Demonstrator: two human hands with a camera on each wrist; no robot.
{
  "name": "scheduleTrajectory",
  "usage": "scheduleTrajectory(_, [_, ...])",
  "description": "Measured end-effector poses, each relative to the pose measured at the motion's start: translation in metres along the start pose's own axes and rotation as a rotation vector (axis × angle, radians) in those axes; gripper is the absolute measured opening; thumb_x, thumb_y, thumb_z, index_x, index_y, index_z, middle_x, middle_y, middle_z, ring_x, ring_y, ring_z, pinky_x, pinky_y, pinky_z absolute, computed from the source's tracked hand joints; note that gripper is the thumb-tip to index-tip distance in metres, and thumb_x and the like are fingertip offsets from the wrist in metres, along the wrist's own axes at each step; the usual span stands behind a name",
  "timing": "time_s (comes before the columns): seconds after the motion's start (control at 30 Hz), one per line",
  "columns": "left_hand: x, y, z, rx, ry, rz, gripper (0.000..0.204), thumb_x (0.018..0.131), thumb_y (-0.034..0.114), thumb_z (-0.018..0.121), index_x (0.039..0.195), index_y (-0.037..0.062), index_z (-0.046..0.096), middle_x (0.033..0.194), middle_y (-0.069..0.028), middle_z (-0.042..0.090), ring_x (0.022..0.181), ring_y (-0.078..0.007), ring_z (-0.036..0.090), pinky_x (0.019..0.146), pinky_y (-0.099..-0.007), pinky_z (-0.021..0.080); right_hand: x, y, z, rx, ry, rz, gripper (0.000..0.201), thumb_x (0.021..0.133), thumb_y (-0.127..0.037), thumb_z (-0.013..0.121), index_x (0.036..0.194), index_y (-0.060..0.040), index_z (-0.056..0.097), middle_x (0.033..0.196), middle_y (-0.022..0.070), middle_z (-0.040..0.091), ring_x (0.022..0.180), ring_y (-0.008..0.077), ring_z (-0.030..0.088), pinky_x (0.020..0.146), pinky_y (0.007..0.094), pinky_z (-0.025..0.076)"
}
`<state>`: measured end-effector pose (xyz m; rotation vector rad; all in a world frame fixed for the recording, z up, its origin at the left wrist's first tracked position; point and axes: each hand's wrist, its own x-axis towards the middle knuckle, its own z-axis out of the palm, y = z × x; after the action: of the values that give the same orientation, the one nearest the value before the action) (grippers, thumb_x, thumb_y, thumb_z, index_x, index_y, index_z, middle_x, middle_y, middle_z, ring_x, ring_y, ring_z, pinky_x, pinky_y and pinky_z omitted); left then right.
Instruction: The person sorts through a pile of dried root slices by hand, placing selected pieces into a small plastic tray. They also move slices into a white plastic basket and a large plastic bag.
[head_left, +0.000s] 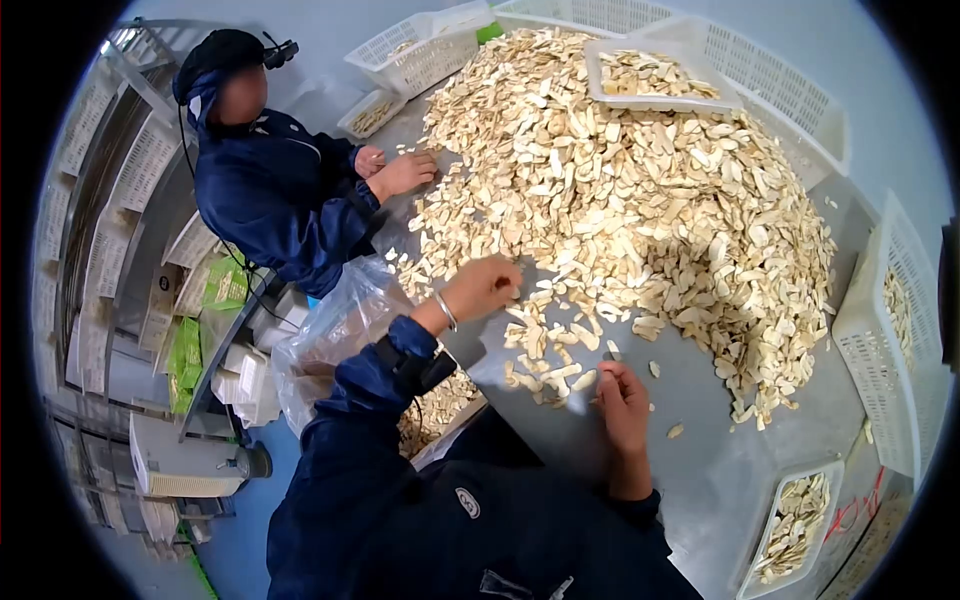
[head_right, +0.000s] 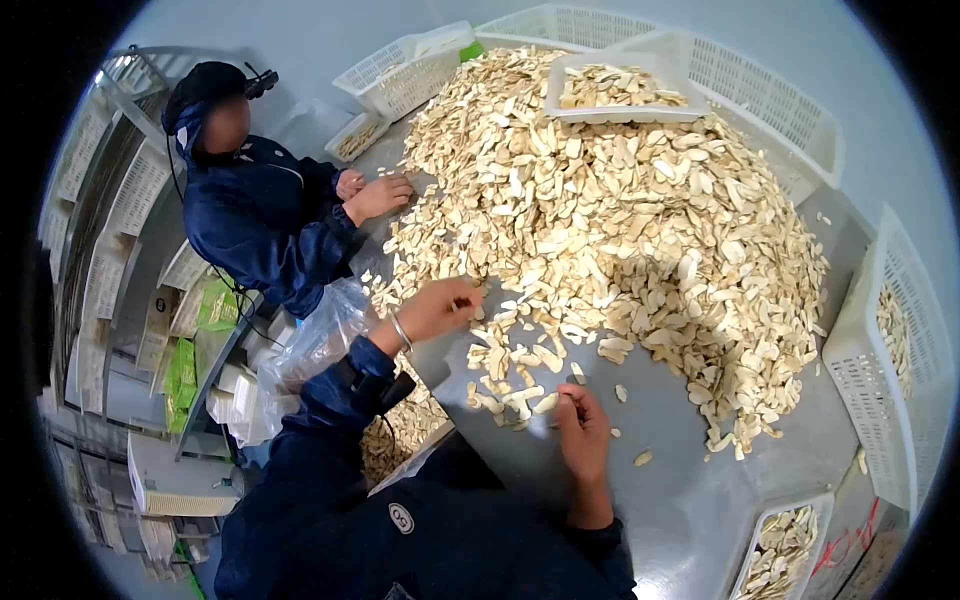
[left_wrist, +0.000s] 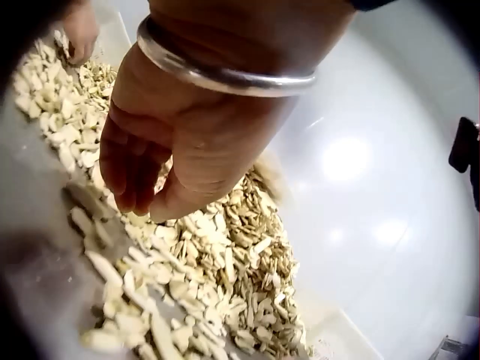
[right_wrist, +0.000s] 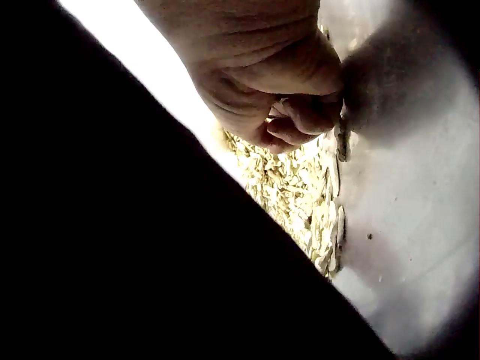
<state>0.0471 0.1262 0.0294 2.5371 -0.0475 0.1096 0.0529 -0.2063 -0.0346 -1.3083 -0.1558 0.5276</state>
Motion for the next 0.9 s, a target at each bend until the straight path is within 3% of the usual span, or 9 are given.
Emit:
scheduleTrajectory(0.03, [-0.007, -0.002, 0.009, 0.074, 0.053, 0.063, 0.004, 0.088, 0.008, 0.066, 0.091, 0.0051, 0.066, 0.083, -0.0077, 0.063, 0.075, -0.0199, 0.063, 0.067, -0.0327, 0.051, 0.000, 0.000, 0.000, -0.011, -0.002, 0.014, 0.017, 0.100, -0.010, 0.059, 0.112, -0.0013, 0.067, 0.080, -0.0040, 0.059, 0.071, 0.0031, 0.051, 0.063, 0.0198, 0.040])
scheduleTrajectory(0.13, [-0.011, 0.005, 0.024, 0.011, 0.036, 0.048, 0.006, 0.086, 0.008, 0.066, 0.090, 0.0046, 0.066, 0.082, -0.0103, 0.063, 0.076, -0.0271, 0.063, 0.067, -0.0364, 0.052, 0.001, -0.005, 0.000, -0.024, -0.007, 0.048, 0.017, 0.100, -0.009, 0.058, 0.112, -0.0014, 0.067, 0.080, -0.0042, 0.059, 0.071, 0.0029, 0.051, 0.063, 0.0198, 0.039])
scheduleTrajectory(0.3, [0.015, 0.030, 0.039, 0.058, 0.042, -0.048, 0.014, 0.084, 0.015, 0.068, 0.096, 0.0079, 0.065, 0.083, -0.0105, 0.063, 0.077, -0.0333, 0.064, 0.067, -0.0435, 0.052, 0.000, -0.007, 0.003, -0.015, 0.006, 0.065, 0.017, 0.101, -0.010, 0.058, 0.113, -0.0013, 0.066, 0.079, -0.0044, 0.058, 0.072, 0.0030, 0.051, 0.063, 0.0197, 0.040])
scheduleTrajectory(0.43, [0.028, 0.012, 0.056, 0.031, 0.136, 0.025, 0.019, 0.083, 0.011, 0.069, 0.101, 0.0055, 0.068, 0.079, -0.0103, 0.065, 0.066, -0.0287, 0.063, 0.061, -0.0382, 0.050, 0.001, -0.001, -0.003, 0.004, -0.022, 0.040, 0.017, 0.101, -0.010, 0.057, 0.113, -0.0006, 0.066, 0.079, -0.0040, 0.058, 0.071, 0.0032, 0.051, 0.064, 0.0199, 0.040])
scheduleTrajectory(0.63, [0.016, 0.011, 0.044, -0.159, 0.107, -0.090, 0.015, 0.086, 0.007, 0.066, 0.100, 0.0053, 0.069, 0.069, -0.0074, 0.062, 0.058, -0.0185, 0.062, 0.058, -0.0304, 0.050, -0.001, -0.003, 0.003, 0.000, -0.020, 0.027, 0.017, 0.102, -0.010, 0.056, 0.113, -0.0008, 0.065, 0.077, -0.0038, 0.057, 0.066, 0.0026, 0.048, 0.059, 0.0196, 0.038])
scheduleTrajectory(0.73, [0.002, 0.013, 0.032, -0.356, 0.066, -0.331, 0.013, 0.087, 0.006, 0.065, 0.100, 0.0050, 0.068, 0.068, -0.0067, 0.063, 0.059, -0.0142, 0.062, 0.057, -0.0311, 0.048, 0.000, -0.002, 0.004, -0.030, -0.017, -0.018, 0.016, 0.103, -0.011, 0.055, 0.113, -0.0021, 0.064, 0.073, -0.0047, 0.054, 0.056, 0.0007, 0.041, 0.050, 0.0181, 0.031])
scheduleTrajectory(0.87, [-0.016, 0.020, 0.021, 0.101, 0.176, -0.147, 0.018, 0.083, 0.008, 0.070, 0.101, 0.0047, 0.067, 0.087, -0.0094, 0.063, 0.068, -0.0225, 0.064, 0.062, -0.0326, 0.050, 0.000, -0.003, 0.004, -0.032, -0.015, -0.013, 0.016, 0.102, -0.011, 0.055, 0.113, -0.0023, 0.064, 0.073, -0.0047, 0.054, 0.056, 0.0006, 0.041, 0.050, 0.0184, 0.031])
scheduleTrajectory(0.9, [-0.020, 0.020, 0.024, 0.032, 0.137, -0.114, 0.023, 0.084, 0.013, 0.069, 0.107, 0.0087, 0.064, 0.098, -0.0137, 0.061, 0.087, -0.0333, 0.064, 0.072, -0.0420, 0.052, -0.001, -0.003, 0.005, -0.023, -0.019, -0.005, 0.016, 0.102, -0.010, 0.055, 0.113, -0.0023, 0.064, 0.073, -0.0048, 0.054, 0.056, 0.0006, 0.041, 0.050, 0.0184, 0.031])
